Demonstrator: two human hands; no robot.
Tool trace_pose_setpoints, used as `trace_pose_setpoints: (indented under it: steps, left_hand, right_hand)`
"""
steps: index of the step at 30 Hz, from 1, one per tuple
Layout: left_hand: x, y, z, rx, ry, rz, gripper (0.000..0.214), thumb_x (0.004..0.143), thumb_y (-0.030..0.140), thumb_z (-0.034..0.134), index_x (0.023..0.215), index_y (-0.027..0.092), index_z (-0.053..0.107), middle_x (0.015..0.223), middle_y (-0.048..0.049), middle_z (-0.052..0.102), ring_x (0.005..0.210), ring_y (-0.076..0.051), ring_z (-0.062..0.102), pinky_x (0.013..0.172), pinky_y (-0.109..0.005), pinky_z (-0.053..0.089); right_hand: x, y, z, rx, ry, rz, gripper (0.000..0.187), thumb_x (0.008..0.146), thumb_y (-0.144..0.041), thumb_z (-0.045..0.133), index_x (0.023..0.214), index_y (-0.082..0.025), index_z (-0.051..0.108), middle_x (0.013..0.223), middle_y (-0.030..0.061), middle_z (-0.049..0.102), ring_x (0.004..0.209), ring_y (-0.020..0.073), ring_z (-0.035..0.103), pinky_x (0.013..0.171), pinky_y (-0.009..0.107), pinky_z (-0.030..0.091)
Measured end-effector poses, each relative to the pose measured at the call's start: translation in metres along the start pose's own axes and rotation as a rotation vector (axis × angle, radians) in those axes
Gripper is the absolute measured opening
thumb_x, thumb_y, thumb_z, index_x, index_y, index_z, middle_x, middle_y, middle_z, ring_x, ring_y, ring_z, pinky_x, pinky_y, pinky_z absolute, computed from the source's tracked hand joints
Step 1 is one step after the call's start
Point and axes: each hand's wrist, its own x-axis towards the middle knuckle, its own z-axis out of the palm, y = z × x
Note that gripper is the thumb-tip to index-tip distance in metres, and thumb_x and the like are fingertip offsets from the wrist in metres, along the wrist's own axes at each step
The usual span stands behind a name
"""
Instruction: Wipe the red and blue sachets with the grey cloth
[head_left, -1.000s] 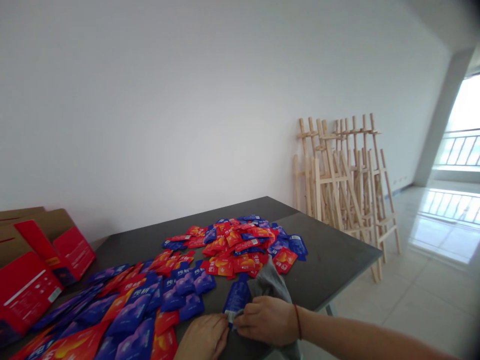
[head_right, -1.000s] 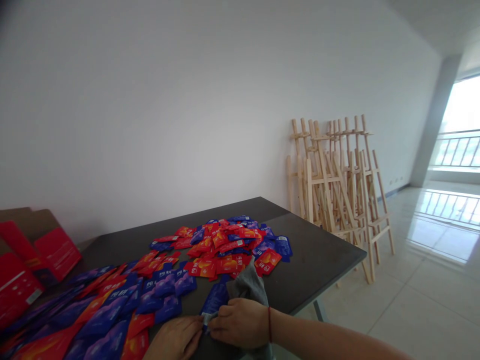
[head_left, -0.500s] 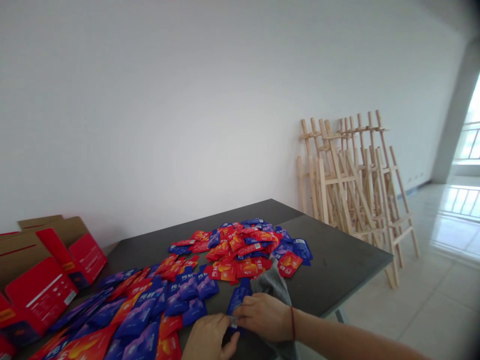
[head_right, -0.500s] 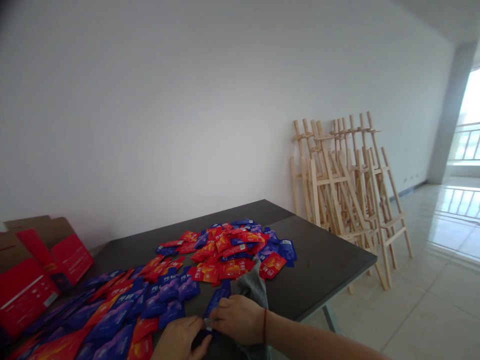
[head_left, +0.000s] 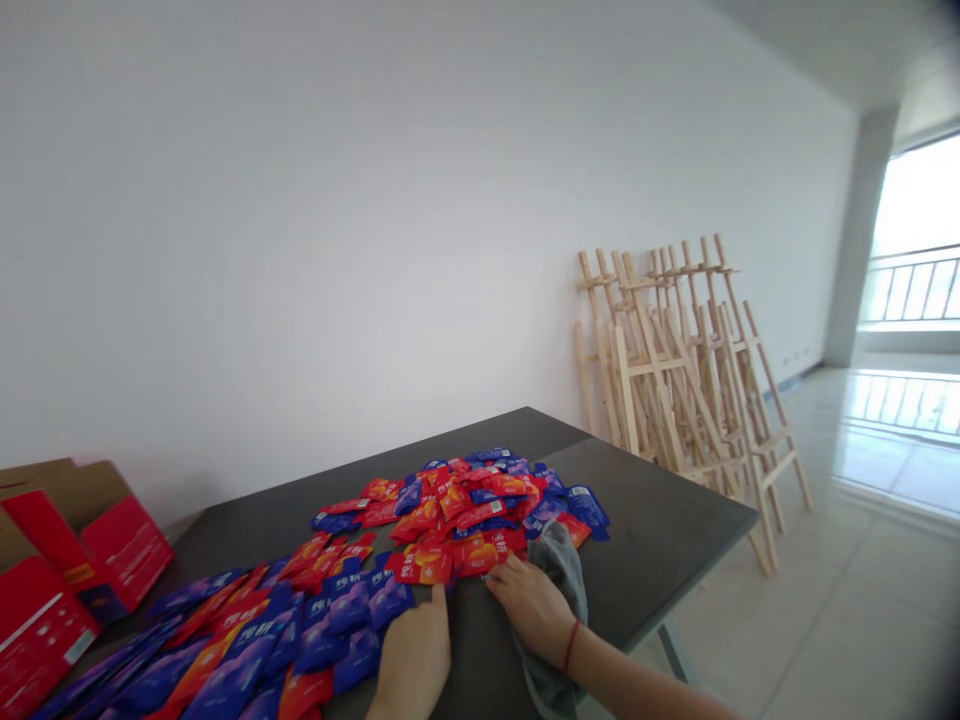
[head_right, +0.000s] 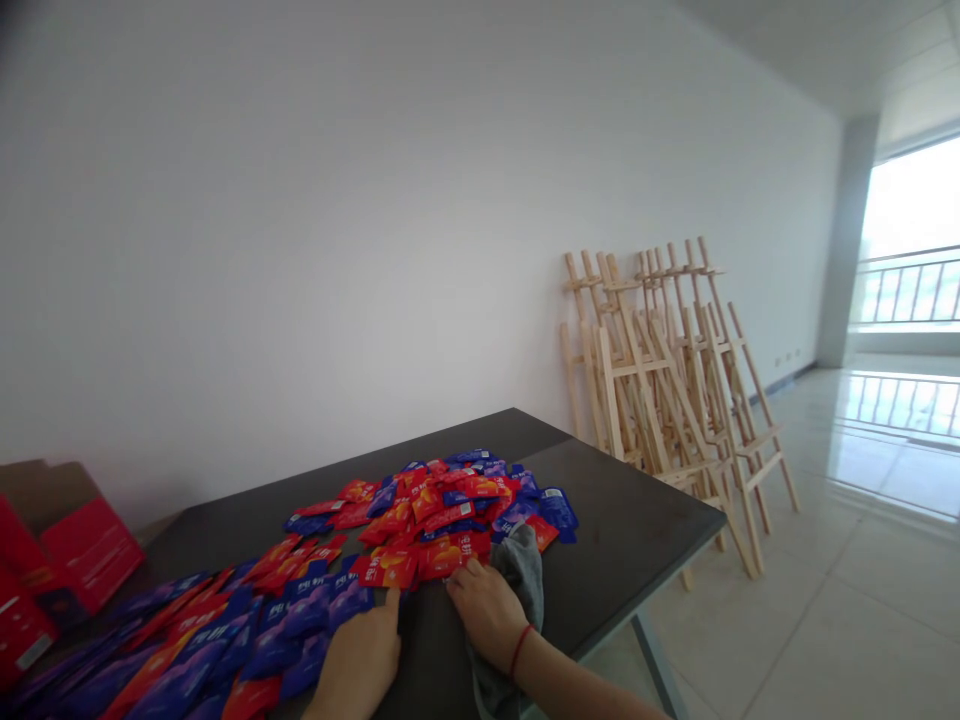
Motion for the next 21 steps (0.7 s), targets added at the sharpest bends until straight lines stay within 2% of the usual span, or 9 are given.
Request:
trace_pose_setpoints:
  steps: [4,6,8,9,11,13,16,19,21]
  left_hand:
    - [0.001,-0.044,-0.001,-0.129,0.02,-0.131,0.053,0.087,0.008,0.035,0.14,0.001,0.036,0.102,-0.0188,0.073,0.094,-0.025,0.071,0.079,-0.035,0.052]
    - [-0.005,-0.069,-0.002,-0.18,0.063,-0.224,0.053,0.09,0.012,0.029,0.142,0.001,0.031,0.094,-0.0165,0.074,0.088,-0.024,0.072,0.076,-0.034,0.053]
    - [-0.013,-0.093,-0.003,-0.205,0.125,-0.302,0.054,0.093,0.014,0.02,0.146,0.005,0.024,0.086,-0.0123,0.075,0.08,-0.024,0.073,0.073,-0.035,0.054]
    - [-0.018,-0.104,-0.004,-0.196,0.162,-0.331,0.055,0.093,0.014,0.017,0.147,0.009,0.022,0.087,-0.0116,0.075,0.078,-0.024,0.073,0.071,-0.036,0.054]
    - [-0.027,-0.121,-0.003,-0.114,0.235,-0.363,0.055,0.092,0.015,0.018,0.146,0.011,0.028,0.105,-0.0163,0.072,0.083,-0.025,0.073,0.073,-0.039,0.055]
    - [-0.033,-0.131,-0.001,0.003,0.247,-0.373,0.051,0.092,0.018,0.022,0.136,0.009,0.044,0.114,-0.0207,0.067,0.089,-0.027,0.072,0.078,-0.041,0.055]
    - [-0.039,-0.136,0.004,0.165,0.246,-0.425,0.041,0.091,0.024,0.03,0.115,0.011,0.062,0.108,-0.0198,0.068,0.101,-0.033,0.066,0.083,-0.045,0.054]
    - [-0.042,-0.138,0.01,0.269,0.304,-0.512,0.031,0.09,0.027,0.039,0.097,0.016,0.068,0.119,-0.0169,0.063,0.12,-0.04,0.053,0.09,-0.054,0.049]
    - [-0.04,-0.137,0.01,0.309,0.323,-0.524,0.031,0.089,0.025,0.04,0.096,0.015,0.068,0.13,-0.0161,0.058,0.127,-0.041,0.046,0.094,-0.057,0.045]
  right_hand:
    - [0.0,0.0,-0.001,0.017,0.014,-0.01,0.018,0.094,-0.013,0.051,0.1,-0.015,0.067,0.098,0.0071,0.066,0.093,0.022,0.057,0.079,0.034,0.045]
    - [0.0,0.0,-0.002,0.02,0.005,-0.013,0.018,0.094,-0.013,0.05,0.1,-0.015,0.067,0.098,0.0072,0.066,0.093,0.0221,0.057,0.079,0.034,0.045]
    - [0.0,-0.001,-0.002,0.021,-0.008,-0.015,0.017,0.094,-0.014,0.051,0.1,-0.015,0.067,0.098,0.0071,0.066,0.094,0.0224,0.056,0.079,0.034,0.045]
    - [0.0,-0.001,-0.003,0.023,-0.014,-0.018,0.017,0.094,-0.014,0.051,0.1,-0.015,0.067,0.097,0.0069,0.066,0.094,0.0225,0.056,0.08,0.034,0.045]
    - [0.0,0.0,-0.003,0.031,-0.027,-0.029,0.017,0.094,-0.015,0.051,0.1,-0.016,0.067,0.097,0.0065,0.066,0.095,0.0225,0.056,0.08,0.034,0.045]
    - [0.0,0.0,-0.003,0.039,-0.036,-0.039,0.016,0.094,-0.015,0.052,0.1,-0.016,0.067,0.097,0.0061,0.066,0.095,0.0224,0.056,0.08,0.034,0.045]
    - [-0.001,0.002,-0.001,0.048,-0.038,-0.042,0.016,0.094,-0.014,0.052,0.099,-0.017,0.067,0.098,0.0057,0.066,0.095,0.0223,0.056,0.08,0.034,0.045]
    - [-0.002,0.002,0.0,0.052,-0.034,-0.039,0.016,0.093,-0.014,0.052,0.1,-0.017,0.067,0.098,0.0052,0.066,0.095,0.0221,0.057,0.08,0.033,0.045]
    - [-0.003,0.002,0.0,0.056,-0.03,-0.039,0.016,0.094,-0.014,0.052,0.099,-0.017,0.067,0.098,0.0052,0.066,0.095,0.022,0.057,0.08,0.033,0.045]
